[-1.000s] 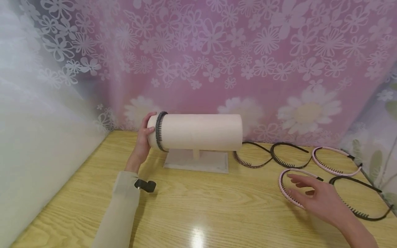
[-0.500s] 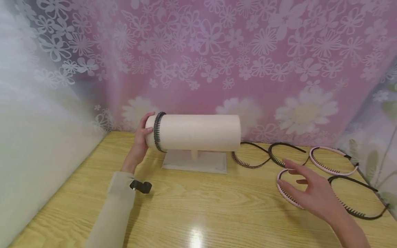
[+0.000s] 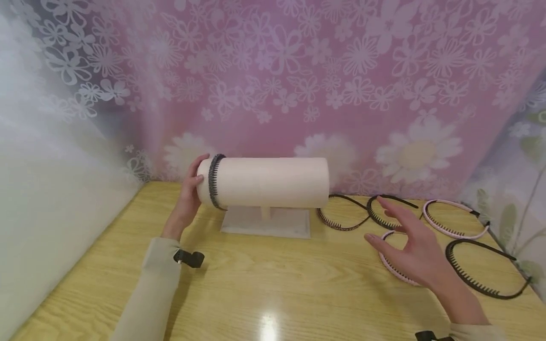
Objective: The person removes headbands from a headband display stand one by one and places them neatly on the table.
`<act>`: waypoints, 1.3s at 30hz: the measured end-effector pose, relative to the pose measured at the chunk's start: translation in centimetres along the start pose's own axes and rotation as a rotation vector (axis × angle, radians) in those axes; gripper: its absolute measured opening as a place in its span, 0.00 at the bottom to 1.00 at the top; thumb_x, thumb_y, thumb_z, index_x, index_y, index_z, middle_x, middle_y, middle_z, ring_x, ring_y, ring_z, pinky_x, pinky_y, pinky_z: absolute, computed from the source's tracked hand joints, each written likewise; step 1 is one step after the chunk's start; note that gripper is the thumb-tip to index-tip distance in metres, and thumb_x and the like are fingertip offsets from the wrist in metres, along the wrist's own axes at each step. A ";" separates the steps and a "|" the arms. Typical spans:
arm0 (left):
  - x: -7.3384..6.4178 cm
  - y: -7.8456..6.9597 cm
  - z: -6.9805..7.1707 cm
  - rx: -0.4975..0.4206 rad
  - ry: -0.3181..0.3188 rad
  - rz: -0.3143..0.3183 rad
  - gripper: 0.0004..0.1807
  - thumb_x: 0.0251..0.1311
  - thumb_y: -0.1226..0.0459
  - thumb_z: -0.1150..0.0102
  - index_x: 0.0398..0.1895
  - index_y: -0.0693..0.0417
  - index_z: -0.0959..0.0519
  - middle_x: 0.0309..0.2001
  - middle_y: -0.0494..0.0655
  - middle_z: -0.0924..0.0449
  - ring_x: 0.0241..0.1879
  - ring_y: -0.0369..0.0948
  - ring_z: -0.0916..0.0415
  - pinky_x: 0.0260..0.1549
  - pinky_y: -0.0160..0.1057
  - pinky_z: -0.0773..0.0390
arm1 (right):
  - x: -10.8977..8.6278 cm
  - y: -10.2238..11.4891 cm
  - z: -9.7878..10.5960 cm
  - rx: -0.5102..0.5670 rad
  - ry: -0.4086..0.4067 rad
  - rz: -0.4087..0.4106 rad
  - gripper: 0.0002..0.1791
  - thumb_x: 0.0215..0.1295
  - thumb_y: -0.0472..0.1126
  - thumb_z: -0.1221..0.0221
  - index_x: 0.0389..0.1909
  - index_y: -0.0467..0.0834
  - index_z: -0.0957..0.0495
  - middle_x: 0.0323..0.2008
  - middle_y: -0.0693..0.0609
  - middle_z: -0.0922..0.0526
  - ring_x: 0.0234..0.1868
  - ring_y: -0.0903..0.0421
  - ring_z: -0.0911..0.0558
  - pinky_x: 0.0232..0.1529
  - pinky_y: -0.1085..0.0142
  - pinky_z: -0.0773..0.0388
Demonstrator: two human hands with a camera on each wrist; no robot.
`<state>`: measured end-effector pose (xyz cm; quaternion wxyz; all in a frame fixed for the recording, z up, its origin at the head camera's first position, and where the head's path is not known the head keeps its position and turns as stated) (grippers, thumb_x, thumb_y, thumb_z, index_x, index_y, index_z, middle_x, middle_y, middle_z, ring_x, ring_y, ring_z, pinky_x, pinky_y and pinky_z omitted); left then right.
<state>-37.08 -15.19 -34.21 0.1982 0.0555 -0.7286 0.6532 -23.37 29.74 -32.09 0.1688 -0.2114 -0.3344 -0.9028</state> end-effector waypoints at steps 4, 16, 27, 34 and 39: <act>-0.1 -0.1 0.0 -0.025 -0.002 0.004 0.33 0.68 0.57 0.59 0.78 0.40 0.42 0.75 0.40 0.38 0.63 0.40 0.33 0.52 0.34 0.25 | 0.8 1.0 -0.3 0.009 -0.028 0.037 0.48 0.55 0.34 0.26 0.76 0.57 0.35 0.66 0.78 0.34 0.63 0.83 0.34 0.50 0.91 0.36; 0.1 -0.4 0.1 -0.011 -0.002 -0.012 0.33 0.66 0.57 0.57 0.76 0.42 0.40 0.72 0.39 0.35 0.61 0.42 0.32 0.50 0.36 0.24 | 3.6 4.1 -0.9 0.005 -0.033 0.142 0.50 0.53 0.35 0.26 0.77 0.59 0.36 0.74 0.46 0.30 0.69 0.81 0.38 0.56 0.90 0.39; 0.3 -0.2 0.1 -0.013 0.005 -0.028 0.33 0.65 0.57 0.58 0.76 0.41 0.40 0.72 0.38 0.36 0.62 0.42 0.32 0.51 0.36 0.24 | 5.3 5.5 -1.7 0.002 -0.037 0.148 0.49 0.53 0.39 0.25 0.76 0.61 0.35 0.74 0.41 0.32 0.74 0.37 0.33 0.66 0.38 0.33; 0.3 -0.3 0.0 -0.029 0.001 -0.034 0.33 0.65 0.57 0.57 0.75 0.42 0.40 0.71 0.37 0.35 0.61 0.40 0.31 0.51 0.34 0.24 | 6.4 7.0 -1.9 0.017 -0.064 0.244 0.49 0.48 0.37 0.24 0.74 0.53 0.31 0.71 0.43 0.28 0.71 0.36 0.31 0.61 0.28 0.35; 0.3 -0.3 0.0 -0.031 0.002 -0.042 0.33 0.66 0.57 0.58 0.76 0.46 0.41 0.71 0.38 0.35 0.61 0.40 0.32 0.51 0.34 0.25 | 6.9 7.5 -2.4 0.019 -0.055 0.266 0.49 0.48 0.37 0.24 0.74 0.51 0.31 0.72 0.40 0.30 0.71 0.33 0.32 0.60 0.26 0.37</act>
Point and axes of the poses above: each hand's wrist, its own x-axis towards the middle knuckle, its own z-axis out of the back of the hand, y = z × x, the point moved 9 cm from there along x, towards the middle knuckle
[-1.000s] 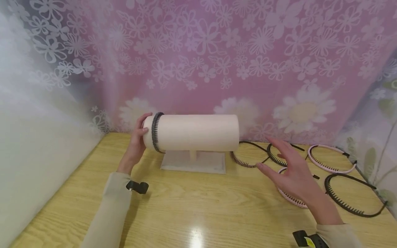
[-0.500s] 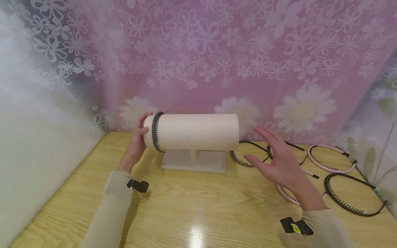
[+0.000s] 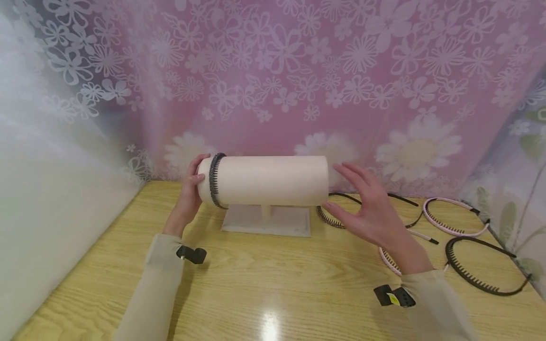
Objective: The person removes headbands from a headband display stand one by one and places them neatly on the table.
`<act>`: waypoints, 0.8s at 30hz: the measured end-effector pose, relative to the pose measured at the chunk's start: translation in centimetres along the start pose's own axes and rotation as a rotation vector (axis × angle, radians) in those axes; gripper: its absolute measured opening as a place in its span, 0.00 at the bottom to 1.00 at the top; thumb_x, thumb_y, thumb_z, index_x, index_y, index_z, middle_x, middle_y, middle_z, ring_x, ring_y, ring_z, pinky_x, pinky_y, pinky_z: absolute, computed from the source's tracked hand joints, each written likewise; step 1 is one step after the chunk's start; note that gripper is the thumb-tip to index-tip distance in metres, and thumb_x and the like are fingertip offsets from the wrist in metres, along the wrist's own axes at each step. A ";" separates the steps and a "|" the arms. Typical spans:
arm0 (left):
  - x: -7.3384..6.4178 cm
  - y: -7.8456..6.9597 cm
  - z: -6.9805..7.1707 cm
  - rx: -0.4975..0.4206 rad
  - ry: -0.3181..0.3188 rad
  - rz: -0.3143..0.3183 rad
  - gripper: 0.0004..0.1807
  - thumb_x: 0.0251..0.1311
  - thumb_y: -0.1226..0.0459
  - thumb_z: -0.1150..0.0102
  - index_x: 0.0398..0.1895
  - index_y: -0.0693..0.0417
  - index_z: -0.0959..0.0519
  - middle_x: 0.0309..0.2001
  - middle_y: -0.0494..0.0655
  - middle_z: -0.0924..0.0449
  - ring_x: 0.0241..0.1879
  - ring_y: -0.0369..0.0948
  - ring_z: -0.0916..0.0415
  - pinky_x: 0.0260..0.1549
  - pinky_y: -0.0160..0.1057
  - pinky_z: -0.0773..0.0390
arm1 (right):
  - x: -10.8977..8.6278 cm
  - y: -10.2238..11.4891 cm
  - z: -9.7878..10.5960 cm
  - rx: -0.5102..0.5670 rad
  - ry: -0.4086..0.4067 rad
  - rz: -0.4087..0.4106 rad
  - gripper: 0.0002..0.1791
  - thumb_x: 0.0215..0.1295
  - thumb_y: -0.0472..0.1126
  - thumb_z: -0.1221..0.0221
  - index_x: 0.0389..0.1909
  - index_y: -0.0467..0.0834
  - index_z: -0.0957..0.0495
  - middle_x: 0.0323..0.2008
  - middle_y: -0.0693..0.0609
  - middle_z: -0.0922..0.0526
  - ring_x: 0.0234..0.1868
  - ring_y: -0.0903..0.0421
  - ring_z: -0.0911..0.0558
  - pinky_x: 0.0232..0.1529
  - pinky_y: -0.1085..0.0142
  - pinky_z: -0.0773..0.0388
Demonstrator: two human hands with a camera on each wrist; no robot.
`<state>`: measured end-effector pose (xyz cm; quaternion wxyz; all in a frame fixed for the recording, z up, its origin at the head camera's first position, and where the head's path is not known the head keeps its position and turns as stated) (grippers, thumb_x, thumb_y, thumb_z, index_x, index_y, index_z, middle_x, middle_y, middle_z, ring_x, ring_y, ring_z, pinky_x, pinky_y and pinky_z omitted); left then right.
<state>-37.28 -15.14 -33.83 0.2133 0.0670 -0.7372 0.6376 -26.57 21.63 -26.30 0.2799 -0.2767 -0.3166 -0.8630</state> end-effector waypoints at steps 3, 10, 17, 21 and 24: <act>0.0 0.0 -0.1 0.005 0.002 -0.003 0.35 0.66 0.57 0.58 0.78 0.50 0.44 0.72 0.39 0.35 0.62 0.41 0.32 0.52 0.35 0.25 | 0.4 0.3 -0.2 0.001 -0.008 0.027 0.48 0.46 0.36 0.23 0.73 0.49 0.30 0.71 0.38 0.30 0.71 0.33 0.32 0.60 0.26 0.37; -0.1 0.0 -0.1 0.006 -0.001 0.000 0.36 0.66 0.57 0.58 0.78 0.52 0.45 0.72 0.38 0.35 0.63 0.40 0.32 0.53 0.34 0.26 | 1.3 0.7 -0.9 -0.007 -0.017 0.060 0.47 0.46 0.36 0.24 0.72 0.46 0.29 0.70 0.38 0.29 0.70 0.33 0.32 0.61 0.28 0.37; -0.1 0.2 0.0 0.006 -0.011 0.012 0.33 0.65 0.57 0.58 0.76 0.44 0.41 0.72 0.38 0.35 0.63 0.41 0.32 0.53 0.35 0.26 | 2.2 1.2 -1.9 -0.009 -0.022 0.078 0.46 0.48 0.37 0.25 0.72 0.47 0.29 0.71 0.40 0.29 0.70 0.35 0.31 0.61 0.33 0.34; 0.0 0.2 0.0 0.009 -0.014 0.014 0.35 0.64 0.57 0.58 0.77 0.49 0.43 0.72 0.38 0.35 0.62 0.42 0.32 0.51 0.36 0.25 | 2.8 1.7 -2.2 -0.020 -0.034 0.117 0.44 0.49 0.38 0.25 0.71 0.46 0.28 0.70 0.38 0.29 0.70 0.35 0.30 0.61 0.34 0.32; 0.0 0.2 0.0 0.004 -0.017 0.013 0.35 0.64 0.57 0.58 0.77 0.48 0.43 0.72 0.38 0.35 0.62 0.42 0.32 0.50 0.37 0.24 | 3.3 2.1 -2.3 -0.019 -0.044 0.150 0.43 0.50 0.40 0.25 0.71 0.46 0.28 0.69 0.37 0.29 0.69 0.35 0.30 0.61 0.33 0.33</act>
Point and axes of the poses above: each hand's wrist, its own x-axis towards the middle knuckle, its own z-axis out of the back of the hand, y = z × x, the point moved 9 cm from there along x, towards the middle knuckle
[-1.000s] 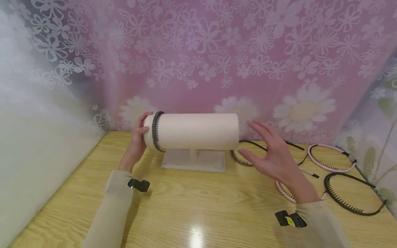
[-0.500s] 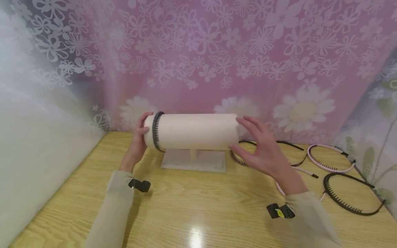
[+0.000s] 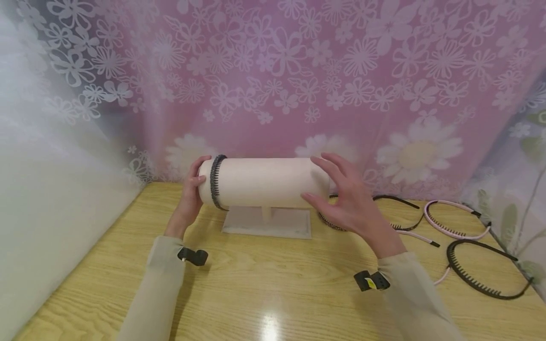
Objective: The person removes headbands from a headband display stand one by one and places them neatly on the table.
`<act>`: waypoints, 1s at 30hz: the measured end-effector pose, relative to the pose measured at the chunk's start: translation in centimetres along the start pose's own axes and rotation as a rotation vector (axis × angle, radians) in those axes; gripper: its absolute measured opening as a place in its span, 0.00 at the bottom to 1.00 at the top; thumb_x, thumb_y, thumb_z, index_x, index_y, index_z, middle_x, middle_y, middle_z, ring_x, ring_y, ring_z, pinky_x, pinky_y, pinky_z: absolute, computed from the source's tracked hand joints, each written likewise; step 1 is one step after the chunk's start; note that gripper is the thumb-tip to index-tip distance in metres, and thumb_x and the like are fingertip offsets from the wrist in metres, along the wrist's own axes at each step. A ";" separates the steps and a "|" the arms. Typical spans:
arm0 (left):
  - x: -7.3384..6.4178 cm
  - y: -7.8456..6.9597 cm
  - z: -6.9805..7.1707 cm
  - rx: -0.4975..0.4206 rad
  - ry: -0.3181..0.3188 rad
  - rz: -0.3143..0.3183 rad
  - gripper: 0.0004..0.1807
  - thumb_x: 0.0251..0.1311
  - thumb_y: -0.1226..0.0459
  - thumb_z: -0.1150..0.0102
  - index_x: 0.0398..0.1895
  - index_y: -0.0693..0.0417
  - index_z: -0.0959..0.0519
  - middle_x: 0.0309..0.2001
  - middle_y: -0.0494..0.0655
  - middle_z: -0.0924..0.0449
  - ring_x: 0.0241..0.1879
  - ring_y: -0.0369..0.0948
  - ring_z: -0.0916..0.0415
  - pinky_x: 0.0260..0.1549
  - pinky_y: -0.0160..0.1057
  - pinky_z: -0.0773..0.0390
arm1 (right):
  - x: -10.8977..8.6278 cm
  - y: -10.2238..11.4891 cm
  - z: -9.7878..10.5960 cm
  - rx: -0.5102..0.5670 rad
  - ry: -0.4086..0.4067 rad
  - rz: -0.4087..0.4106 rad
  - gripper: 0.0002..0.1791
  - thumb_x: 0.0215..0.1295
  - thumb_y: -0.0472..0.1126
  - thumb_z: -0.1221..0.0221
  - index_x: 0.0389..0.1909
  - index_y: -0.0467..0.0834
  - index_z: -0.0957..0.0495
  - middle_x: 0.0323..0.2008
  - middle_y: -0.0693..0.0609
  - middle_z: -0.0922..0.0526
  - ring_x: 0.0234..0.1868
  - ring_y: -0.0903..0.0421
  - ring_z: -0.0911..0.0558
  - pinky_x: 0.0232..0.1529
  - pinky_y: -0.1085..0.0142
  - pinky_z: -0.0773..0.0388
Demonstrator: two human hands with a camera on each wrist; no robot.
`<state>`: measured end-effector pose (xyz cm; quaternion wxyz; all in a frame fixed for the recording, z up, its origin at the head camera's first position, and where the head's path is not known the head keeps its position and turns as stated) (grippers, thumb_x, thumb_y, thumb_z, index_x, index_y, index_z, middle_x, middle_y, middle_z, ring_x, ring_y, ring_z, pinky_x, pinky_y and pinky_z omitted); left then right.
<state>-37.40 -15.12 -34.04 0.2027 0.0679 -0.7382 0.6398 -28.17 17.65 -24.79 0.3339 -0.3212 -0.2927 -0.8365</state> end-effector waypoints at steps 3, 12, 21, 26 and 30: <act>0.0 0.1 0.0 -0.007 -0.003 0.002 0.33 0.63 0.57 0.58 0.75 0.42 0.39 0.72 0.38 0.35 0.62 0.42 0.32 0.51 0.37 0.24 | 0.5 0.3 -0.2 0.004 -0.002 0.019 0.43 0.51 0.42 0.25 0.71 0.47 0.28 0.69 0.37 0.28 0.70 0.35 0.31 0.63 0.33 0.35; 0.0 0.1 0.1 0.012 0.004 -0.001 0.34 0.65 0.56 0.59 0.77 0.46 0.42 0.73 0.39 0.36 0.62 0.43 0.32 0.51 0.37 0.25 | 1.6 0.7 -1.3 0.000 0.024 0.012 0.41 0.50 0.42 0.25 0.69 0.47 0.26 0.69 0.38 0.28 0.72 0.37 0.32 0.66 0.35 0.37; 0.0 0.2 0.1 0.028 0.007 -0.004 0.35 0.64 0.56 0.59 0.77 0.44 0.42 0.72 0.37 0.35 0.63 0.43 0.32 0.52 0.38 0.24 | 2.7 1.9 -1.7 -0.040 -0.001 0.079 0.40 0.50 0.44 0.25 0.67 0.45 0.25 0.67 0.37 0.25 0.70 0.38 0.29 0.67 0.39 0.34; 0.0 0.0 0.0 0.026 0.010 -0.012 0.35 0.65 0.56 0.59 0.77 0.47 0.42 0.72 0.37 0.35 0.62 0.43 0.32 0.52 0.38 0.25 | 3.3 2.3 -2.2 -0.045 0.006 0.091 0.39 0.51 0.46 0.25 0.66 0.42 0.24 0.66 0.38 0.25 0.70 0.39 0.29 0.67 0.41 0.33; 0.0 0.0 0.0 0.029 0.012 -0.015 0.36 0.65 0.55 0.58 0.77 0.49 0.44 0.72 0.37 0.35 0.63 0.43 0.32 0.52 0.38 0.25 | 3.7 2.4 -2.8 -0.048 0.031 0.083 0.39 0.53 0.48 0.25 0.67 0.43 0.25 0.66 0.39 0.25 0.71 0.40 0.29 0.69 0.42 0.33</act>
Point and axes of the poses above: each hand's wrist, its own x-axis towards the middle knuckle, its own z-axis out of the back of the hand, y = z × x, the point moved 9 cm from there along x, towards the middle knuckle
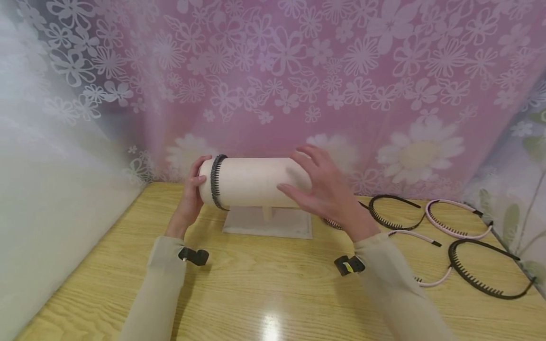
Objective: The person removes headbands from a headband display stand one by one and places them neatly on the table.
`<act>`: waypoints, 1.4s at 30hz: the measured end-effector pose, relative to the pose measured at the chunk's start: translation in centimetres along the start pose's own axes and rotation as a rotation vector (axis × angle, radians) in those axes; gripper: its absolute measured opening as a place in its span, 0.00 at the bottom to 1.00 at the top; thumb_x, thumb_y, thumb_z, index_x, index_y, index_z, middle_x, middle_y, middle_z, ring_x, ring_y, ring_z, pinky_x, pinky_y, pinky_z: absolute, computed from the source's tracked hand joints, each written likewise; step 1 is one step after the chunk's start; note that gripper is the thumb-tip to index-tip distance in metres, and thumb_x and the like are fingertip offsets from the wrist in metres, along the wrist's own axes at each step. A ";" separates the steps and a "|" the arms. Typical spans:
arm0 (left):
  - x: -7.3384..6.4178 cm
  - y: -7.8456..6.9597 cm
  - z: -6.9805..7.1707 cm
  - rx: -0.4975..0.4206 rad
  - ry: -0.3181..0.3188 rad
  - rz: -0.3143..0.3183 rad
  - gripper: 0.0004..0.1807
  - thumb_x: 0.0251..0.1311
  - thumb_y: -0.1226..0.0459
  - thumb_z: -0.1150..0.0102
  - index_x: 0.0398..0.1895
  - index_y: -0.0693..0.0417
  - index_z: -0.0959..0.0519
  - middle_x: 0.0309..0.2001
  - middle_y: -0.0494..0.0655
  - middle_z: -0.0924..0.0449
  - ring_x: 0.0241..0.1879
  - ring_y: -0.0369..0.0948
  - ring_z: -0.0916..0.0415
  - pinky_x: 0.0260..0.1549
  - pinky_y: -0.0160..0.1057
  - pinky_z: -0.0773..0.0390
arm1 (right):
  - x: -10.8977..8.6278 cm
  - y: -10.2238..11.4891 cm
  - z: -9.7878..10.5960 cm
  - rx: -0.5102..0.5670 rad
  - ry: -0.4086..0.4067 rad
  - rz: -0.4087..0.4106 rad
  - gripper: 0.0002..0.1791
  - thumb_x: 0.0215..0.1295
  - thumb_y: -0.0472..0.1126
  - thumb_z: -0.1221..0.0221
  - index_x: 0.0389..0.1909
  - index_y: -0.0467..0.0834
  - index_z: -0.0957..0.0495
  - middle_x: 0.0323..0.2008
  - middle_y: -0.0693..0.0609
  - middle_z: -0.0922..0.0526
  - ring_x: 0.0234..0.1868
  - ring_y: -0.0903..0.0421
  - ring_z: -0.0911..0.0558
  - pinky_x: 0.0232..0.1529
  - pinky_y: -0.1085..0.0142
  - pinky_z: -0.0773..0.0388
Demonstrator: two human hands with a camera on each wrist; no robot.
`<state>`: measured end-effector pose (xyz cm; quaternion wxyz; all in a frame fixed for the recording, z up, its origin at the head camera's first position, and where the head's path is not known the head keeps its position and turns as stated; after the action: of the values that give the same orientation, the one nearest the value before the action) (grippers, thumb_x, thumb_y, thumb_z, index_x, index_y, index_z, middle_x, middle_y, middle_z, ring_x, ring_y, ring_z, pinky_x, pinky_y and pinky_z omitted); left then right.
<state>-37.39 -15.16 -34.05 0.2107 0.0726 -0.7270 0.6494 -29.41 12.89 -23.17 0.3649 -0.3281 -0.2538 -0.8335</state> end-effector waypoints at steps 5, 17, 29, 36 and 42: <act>-0.1 0.0 0.0 -0.007 0.003 0.003 0.33 0.66 0.55 0.59 0.76 0.44 0.41 0.73 0.38 0.36 0.63 0.43 0.32 0.52 0.38 0.25 | 0.7 0.5 -0.4 0.004 0.011 0.016 0.39 0.54 0.48 0.25 0.67 0.42 0.25 0.65 0.39 0.24 0.70 0.39 0.29 0.68 0.42 0.32; 0.1 0.1 0.1 -0.003 -0.007 0.001 0.30 0.65 0.55 0.59 0.72 0.36 0.37 0.71 0.36 0.34 0.62 0.42 0.32 0.52 0.37 0.25 | 2.4 1.4 -2.2 0.034 0.077 -0.009 0.38 0.59 0.51 0.28 0.70 0.43 0.27 0.66 0.40 0.25 0.70 0.41 0.29 0.65 0.43 0.28; 0.1 0.0 0.1 0.007 -0.007 -0.005 0.28 0.65 0.55 0.59 0.70 0.32 0.36 0.71 0.38 0.34 0.62 0.43 0.32 0.52 0.37 0.24 | 3.4 1.8 -4.1 0.077 0.146 -0.058 0.39 0.61 0.54 0.30 0.71 0.46 0.28 0.67 0.43 0.27 0.69 0.44 0.28 0.63 0.43 0.27; 0.1 -0.1 0.1 0.010 -0.002 -0.012 0.32 0.66 0.56 0.60 0.75 0.43 0.40 0.71 0.39 0.35 0.62 0.43 0.32 0.52 0.37 0.25 | 4.1 1.9 -5.3 0.063 0.181 -0.090 0.40 0.62 0.59 0.32 0.72 0.47 0.29 0.68 0.47 0.27 0.70 0.47 0.28 0.63 0.45 0.26; 0.1 -0.2 0.0 0.009 -0.004 -0.008 0.34 0.65 0.55 0.59 0.77 0.48 0.43 0.70 0.38 0.34 0.61 0.43 0.31 0.51 0.37 0.24 | 4.7 2.1 -6.5 0.037 0.232 -0.114 0.41 0.62 0.62 0.33 0.73 0.50 0.30 0.69 0.47 0.28 0.70 0.47 0.29 0.65 0.45 0.27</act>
<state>-37.42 -15.14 -33.86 0.2116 0.0780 -0.7241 0.6518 -32.62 5.24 -23.60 0.3499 -0.2077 -0.2436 -0.8804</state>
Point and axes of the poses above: each hand's wrist, its own x-axis towards the middle knuckle, its own z-axis out of the back of the hand, y = z × x, the point moved 9 cm from there along x, towards the middle knuckle
